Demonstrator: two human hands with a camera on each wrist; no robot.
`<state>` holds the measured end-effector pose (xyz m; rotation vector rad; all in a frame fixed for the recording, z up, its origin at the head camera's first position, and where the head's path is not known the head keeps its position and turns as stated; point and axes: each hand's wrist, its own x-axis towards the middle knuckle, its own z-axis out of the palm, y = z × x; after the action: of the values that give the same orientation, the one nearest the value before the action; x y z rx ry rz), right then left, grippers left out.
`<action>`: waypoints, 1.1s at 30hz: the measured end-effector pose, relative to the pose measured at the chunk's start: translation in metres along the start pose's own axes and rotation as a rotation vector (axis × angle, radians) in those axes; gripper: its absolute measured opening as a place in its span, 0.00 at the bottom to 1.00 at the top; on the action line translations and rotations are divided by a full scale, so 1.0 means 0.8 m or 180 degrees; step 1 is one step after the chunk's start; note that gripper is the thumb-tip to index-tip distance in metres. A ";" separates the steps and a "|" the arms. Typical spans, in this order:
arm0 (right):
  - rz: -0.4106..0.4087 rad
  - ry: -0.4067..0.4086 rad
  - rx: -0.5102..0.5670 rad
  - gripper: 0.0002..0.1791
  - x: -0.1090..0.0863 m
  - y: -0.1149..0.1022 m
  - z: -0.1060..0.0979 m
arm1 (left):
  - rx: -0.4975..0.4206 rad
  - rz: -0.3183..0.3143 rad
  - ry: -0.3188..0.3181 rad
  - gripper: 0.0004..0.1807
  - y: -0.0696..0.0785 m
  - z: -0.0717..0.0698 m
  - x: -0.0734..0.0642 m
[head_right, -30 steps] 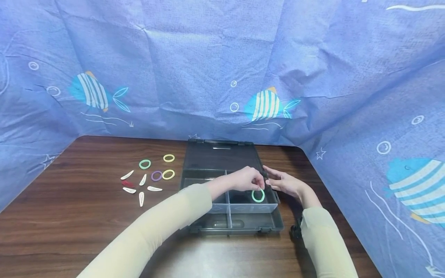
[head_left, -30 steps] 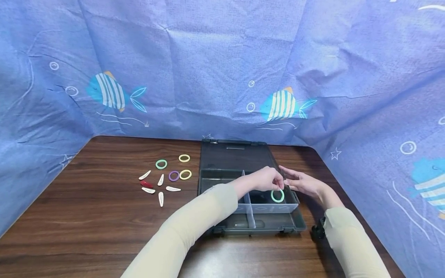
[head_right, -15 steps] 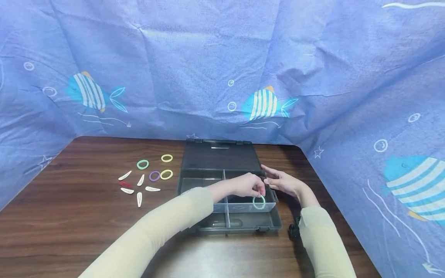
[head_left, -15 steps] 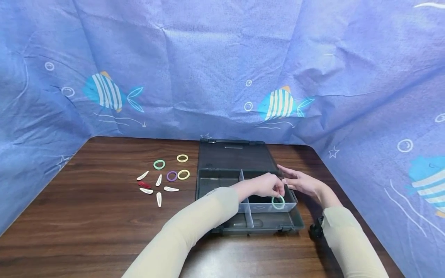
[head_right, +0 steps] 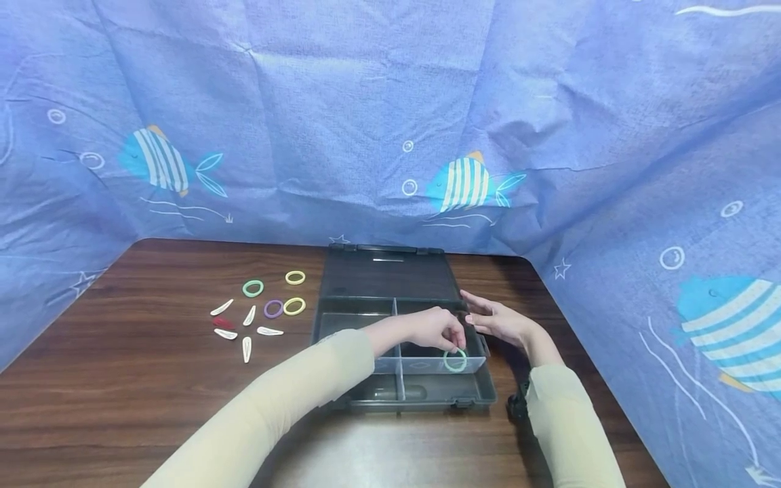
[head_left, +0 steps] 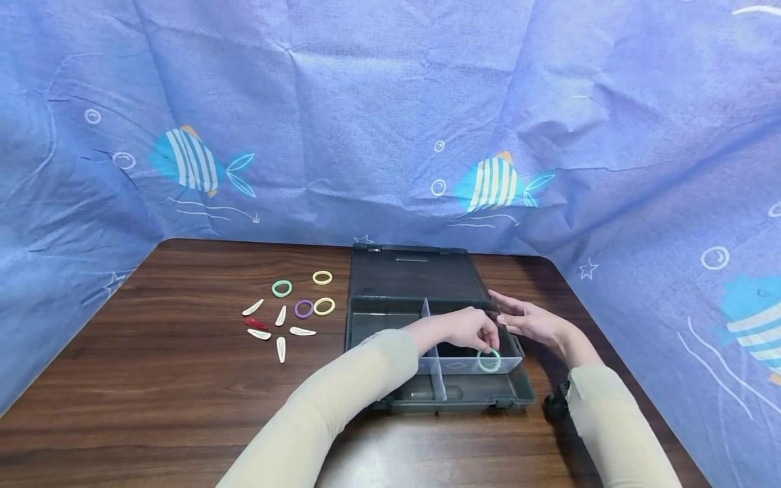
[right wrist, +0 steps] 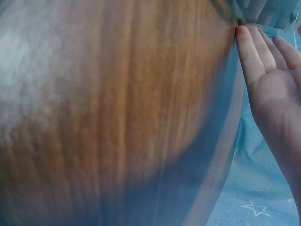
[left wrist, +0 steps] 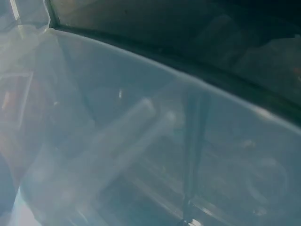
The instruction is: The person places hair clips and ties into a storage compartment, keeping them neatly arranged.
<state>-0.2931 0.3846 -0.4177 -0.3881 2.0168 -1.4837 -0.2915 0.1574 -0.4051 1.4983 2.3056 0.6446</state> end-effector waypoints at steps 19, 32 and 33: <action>0.0051 0.0002 0.0002 0.38 -0.001 0.007 0.003 | 0.0004 0.0149 -0.0334 0.11 0.025 -0.032 -0.029; 0.0144 0.0082 -0.0144 0.37 -0.002 0.001 0.003 | 0.0118 0.0306 -0.0352 0.13 0.038 -0.063 -0.068; 0.0160 0.0090 -0.0161 0.37 -0.003 0.000 0.003 | 0.0145 0.0333 -0.0348 0.13 0.039 -0.064 -0.070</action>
<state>-0.2899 0.3840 -0.4172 -0.3361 2.0746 -1.4176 -0.2702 0.1066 -0.3441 1.6416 2.1862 0.5262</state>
